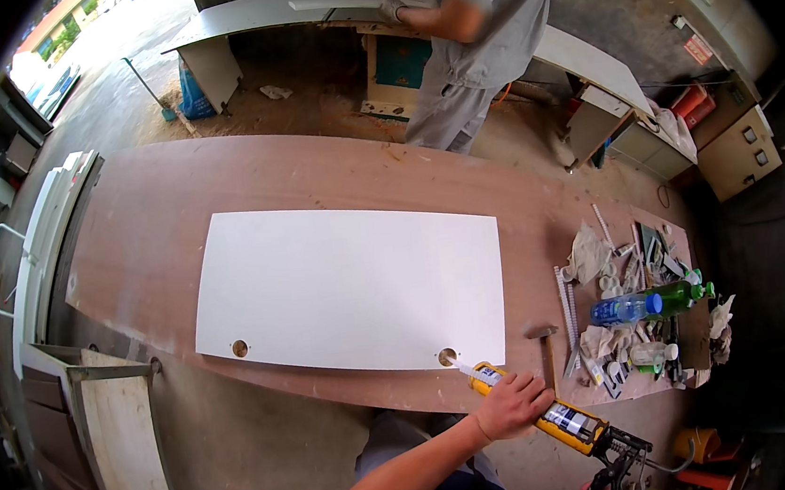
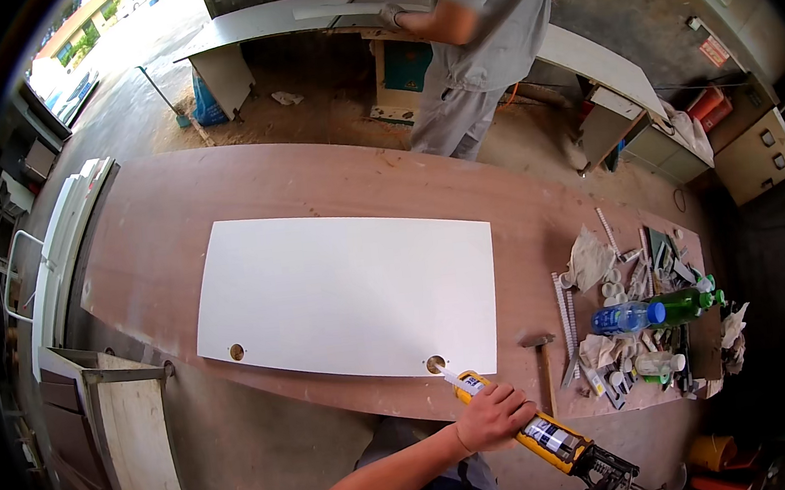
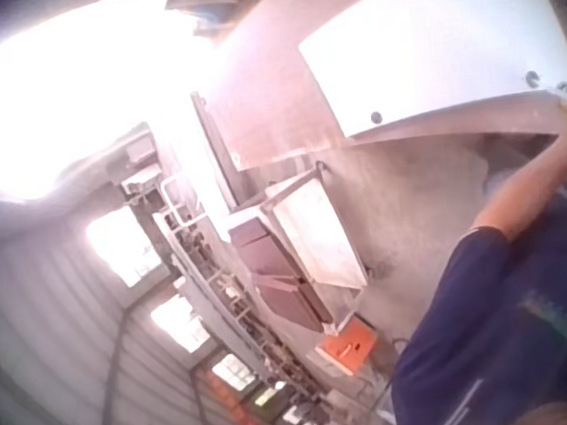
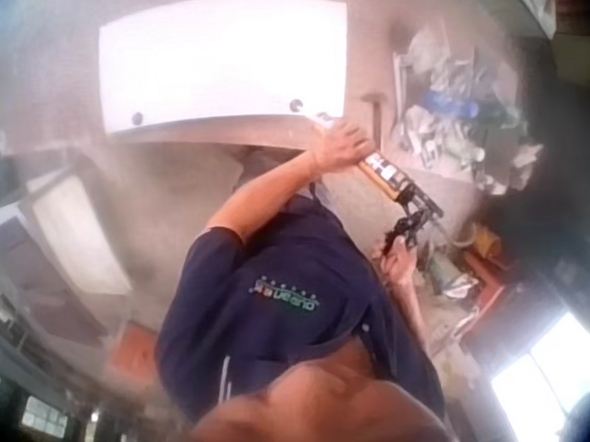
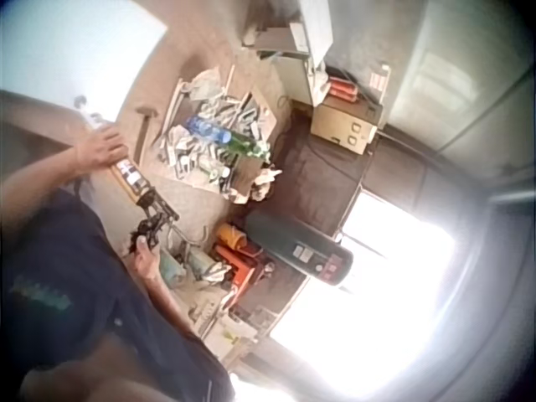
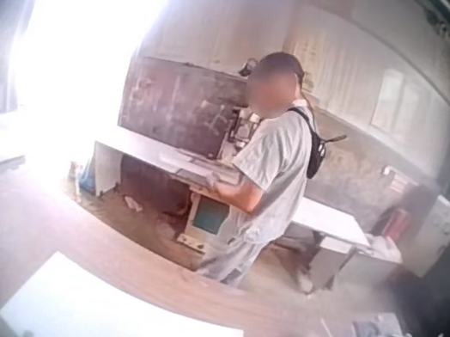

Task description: The person applies adhesive using a caulk gun to holes in a white board and then uses a hammer to secure wood dowels into the holes.

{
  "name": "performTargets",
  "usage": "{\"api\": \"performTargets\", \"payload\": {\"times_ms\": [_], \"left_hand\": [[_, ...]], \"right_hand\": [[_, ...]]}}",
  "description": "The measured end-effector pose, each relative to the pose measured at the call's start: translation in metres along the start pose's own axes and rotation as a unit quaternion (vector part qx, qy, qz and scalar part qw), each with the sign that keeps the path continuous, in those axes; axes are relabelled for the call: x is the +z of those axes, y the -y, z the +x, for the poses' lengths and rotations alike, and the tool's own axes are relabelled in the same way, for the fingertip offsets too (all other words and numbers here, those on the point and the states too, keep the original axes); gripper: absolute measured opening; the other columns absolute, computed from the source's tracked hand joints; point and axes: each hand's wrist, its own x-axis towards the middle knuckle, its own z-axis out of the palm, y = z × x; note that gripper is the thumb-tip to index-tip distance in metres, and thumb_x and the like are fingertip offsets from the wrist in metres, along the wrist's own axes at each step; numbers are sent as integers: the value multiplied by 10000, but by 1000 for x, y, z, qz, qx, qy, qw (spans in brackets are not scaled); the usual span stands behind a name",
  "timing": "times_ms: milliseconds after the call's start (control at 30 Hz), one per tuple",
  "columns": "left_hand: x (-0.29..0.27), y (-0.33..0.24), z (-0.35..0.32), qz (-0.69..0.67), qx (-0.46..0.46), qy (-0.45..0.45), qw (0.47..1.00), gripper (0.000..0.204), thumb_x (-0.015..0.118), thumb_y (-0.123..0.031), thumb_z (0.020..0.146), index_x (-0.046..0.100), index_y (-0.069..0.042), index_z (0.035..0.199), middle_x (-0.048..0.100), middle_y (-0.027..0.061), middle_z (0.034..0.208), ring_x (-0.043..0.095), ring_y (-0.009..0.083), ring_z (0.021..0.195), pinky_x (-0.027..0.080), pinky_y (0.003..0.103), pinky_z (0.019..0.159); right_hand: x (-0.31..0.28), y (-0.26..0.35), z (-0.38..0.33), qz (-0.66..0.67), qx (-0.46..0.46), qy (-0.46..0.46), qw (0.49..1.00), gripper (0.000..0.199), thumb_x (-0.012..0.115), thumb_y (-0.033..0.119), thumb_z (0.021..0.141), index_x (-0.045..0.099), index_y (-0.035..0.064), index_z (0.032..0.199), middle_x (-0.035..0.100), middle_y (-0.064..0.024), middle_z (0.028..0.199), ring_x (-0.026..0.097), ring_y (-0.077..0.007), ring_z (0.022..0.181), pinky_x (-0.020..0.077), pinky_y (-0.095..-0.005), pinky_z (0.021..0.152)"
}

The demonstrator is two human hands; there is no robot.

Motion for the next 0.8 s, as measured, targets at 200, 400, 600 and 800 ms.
{"api": "performTargets", "payload": {"times_ms": [200, 400, 600, 800], "left_hand": [[6, -4, -1, 4, -17, -15, 1000, 238, 661, -175, 687, 586, -123, 907, 522, 20, 820, 523, 189, 773, 414, 310, 666], [-24, -19, 12, 50, 19, -18, 998, 266, 644, -167, 722, 597, -107, 977, 552, 11, 880, 530, 167, 801, 415, 299, 650], [-113, -24, -15, 199, -18, -42, 979, 203, 625, -174, 765, 605, -112, 957, 565, 2, 878, 536, 146, 792, 421, 267, 649], [-216, 41, -80, 319, -125, -84, 936, 261, 684, -150, 636, 603, -106, 880, 573, 17, 825, 517, 181, 703, 422, 296, 622]], "right_hand": [[7, 17, -4, -19, -20, 10, 1000, 336, 508, 271, 990, 524, -44, 1106, 609, -173, 834, 606, -276, 668, 513, -369, 584], [-14, 34, -1, 48, -4, 167, 985, 516, 599, 378, 924, 482, -16, 1236, 604, -155, 983, 611, -286, 850, 518, -428, 731], [35, 32, 24, 36, 1, 286, 957, 798, 703, 497, 795, 425, -17, 1340, 597, -176, 1077, 589, -315, 1016, 480, -471, 862], [177, 21, 74, -33, 2, 361, 932, 501, 654, 391, 885, 521, 9, 1182, 611, -119, 909, 616, -269, 839, 516, -394, 708]]}}
